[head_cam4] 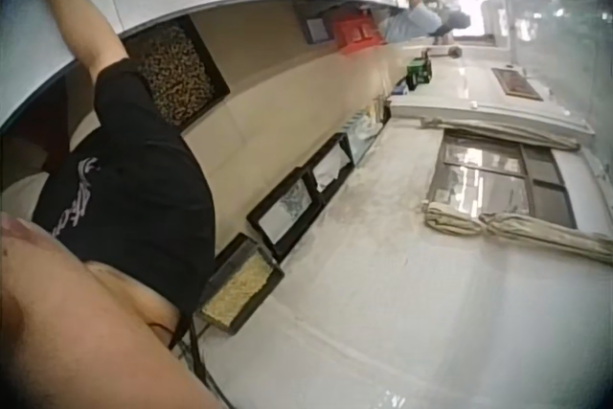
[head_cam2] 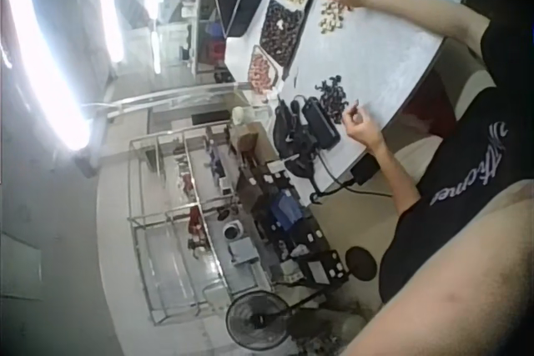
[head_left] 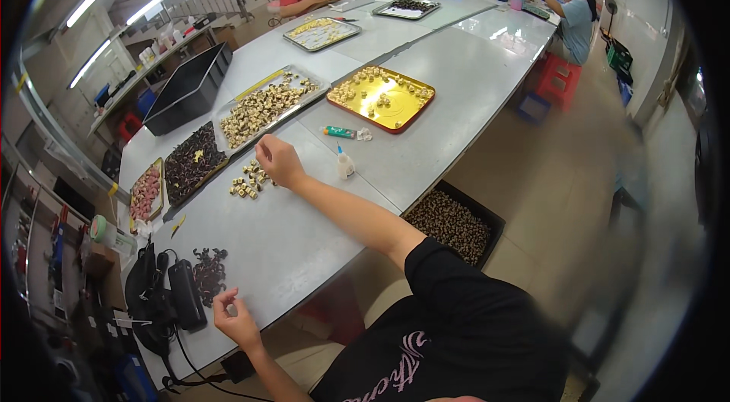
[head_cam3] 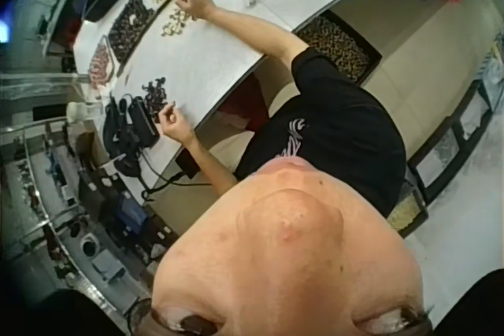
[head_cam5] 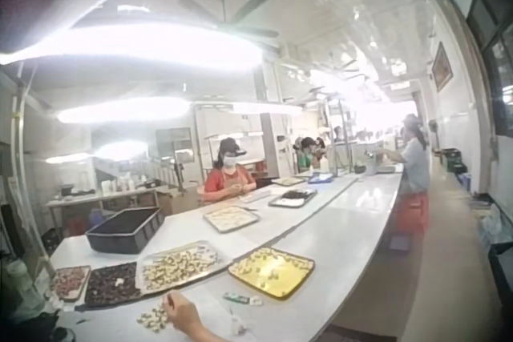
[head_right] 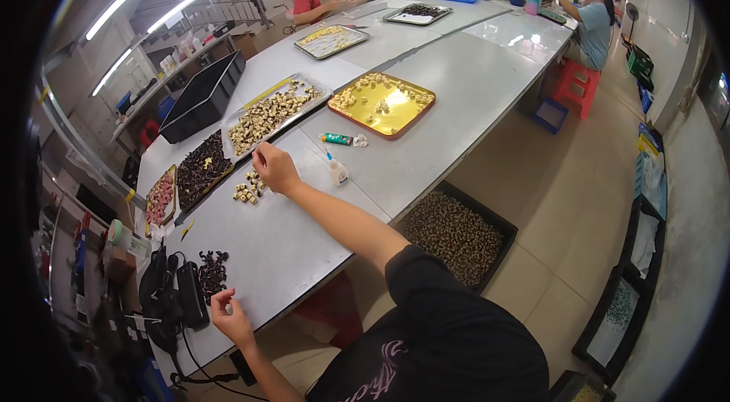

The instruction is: The person assembles small figurine heads by attaching black curved pieces onto beige components by hand and arranges the completed pieces in rows on the table.

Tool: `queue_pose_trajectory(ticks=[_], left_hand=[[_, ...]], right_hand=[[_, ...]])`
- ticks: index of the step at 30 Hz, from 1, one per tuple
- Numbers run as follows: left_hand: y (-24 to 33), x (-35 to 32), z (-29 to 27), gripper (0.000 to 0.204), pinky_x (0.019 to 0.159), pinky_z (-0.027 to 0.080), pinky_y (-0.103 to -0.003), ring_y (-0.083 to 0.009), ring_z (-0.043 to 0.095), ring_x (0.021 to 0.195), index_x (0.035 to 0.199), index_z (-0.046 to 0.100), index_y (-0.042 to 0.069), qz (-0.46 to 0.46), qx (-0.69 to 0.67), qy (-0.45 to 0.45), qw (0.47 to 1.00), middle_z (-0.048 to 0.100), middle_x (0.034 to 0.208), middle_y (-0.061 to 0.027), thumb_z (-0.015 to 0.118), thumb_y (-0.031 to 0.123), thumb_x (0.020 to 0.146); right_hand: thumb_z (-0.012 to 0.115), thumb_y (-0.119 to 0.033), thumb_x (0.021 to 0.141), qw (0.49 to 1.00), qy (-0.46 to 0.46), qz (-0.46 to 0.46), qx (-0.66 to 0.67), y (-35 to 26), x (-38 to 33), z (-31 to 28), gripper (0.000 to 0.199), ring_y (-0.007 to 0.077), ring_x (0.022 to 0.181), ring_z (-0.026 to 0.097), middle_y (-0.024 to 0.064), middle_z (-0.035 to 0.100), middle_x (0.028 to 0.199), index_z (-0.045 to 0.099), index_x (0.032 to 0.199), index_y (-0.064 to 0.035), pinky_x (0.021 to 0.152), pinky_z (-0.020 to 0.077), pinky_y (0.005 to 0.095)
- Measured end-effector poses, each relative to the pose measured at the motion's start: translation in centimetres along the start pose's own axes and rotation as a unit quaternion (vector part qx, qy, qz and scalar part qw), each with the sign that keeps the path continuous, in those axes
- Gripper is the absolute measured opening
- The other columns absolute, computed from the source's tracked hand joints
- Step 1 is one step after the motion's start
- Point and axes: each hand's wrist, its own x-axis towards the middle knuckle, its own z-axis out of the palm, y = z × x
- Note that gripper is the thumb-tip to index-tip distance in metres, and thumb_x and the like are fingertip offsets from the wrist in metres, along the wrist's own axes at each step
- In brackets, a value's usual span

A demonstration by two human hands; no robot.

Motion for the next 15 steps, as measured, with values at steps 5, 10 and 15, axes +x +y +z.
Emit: queue_pose_trajectory(ticks=[5,10,15], left_hand=[[1.8,1.2,0.2,0.021,0.094,0.043,-0.037,-0.0270,0.055,0.109,0.102,0.060,-0.002,0.098,0.190,-0.012,0.977,0.062,0.113,-0.0132,0.056,-0.002,0.082],[1.2,2.9,0.9,0.056,0.116,0.015,-0.045,-0.0350,0.016,0.144,0.138,0.037,-0.005,0.063,0.305,-0.074,0.947,0.031,0.149,-0.0200,0.056,0.019,0.092],[0.0,4.8,1.0,0.064,0.117,0.013,-0.045,-0.0353,0.013,0.145,0.142,0.029,-0.008,0.079,0.374,-0.123,0.916,0.026,0.152,-0.0207,0.053,0.029,0.095]], right_hand=[[0.057,-0.014,0.090,1.000,-0.007,0.006,0.006,0.0,0.1,0.0,0.017,0.0251,0.055,0.055,0.0119,0.055,0.063,0.053,0.077,-0.0030,0.053,0.0435,0.0360],[0.057,-0.014,0.090,1.000,-0.017,0.008,0.008,0.2,0.0,0.1,0.017,0.0257,0.055,0.055,0.0117,0.056,0.064,0.053,0.077,-0.0031,0.054,0.0440,0.0363],[0.057,-0.014,0.090,1.000,-0.018,0.005,0.000,0.0,0.0,0.1,0.017,0.0258,0.055,0.055,0.0110,0.057,0.063,0.054,0.077,-0.0034,0.054,0.0443,0.0360]])
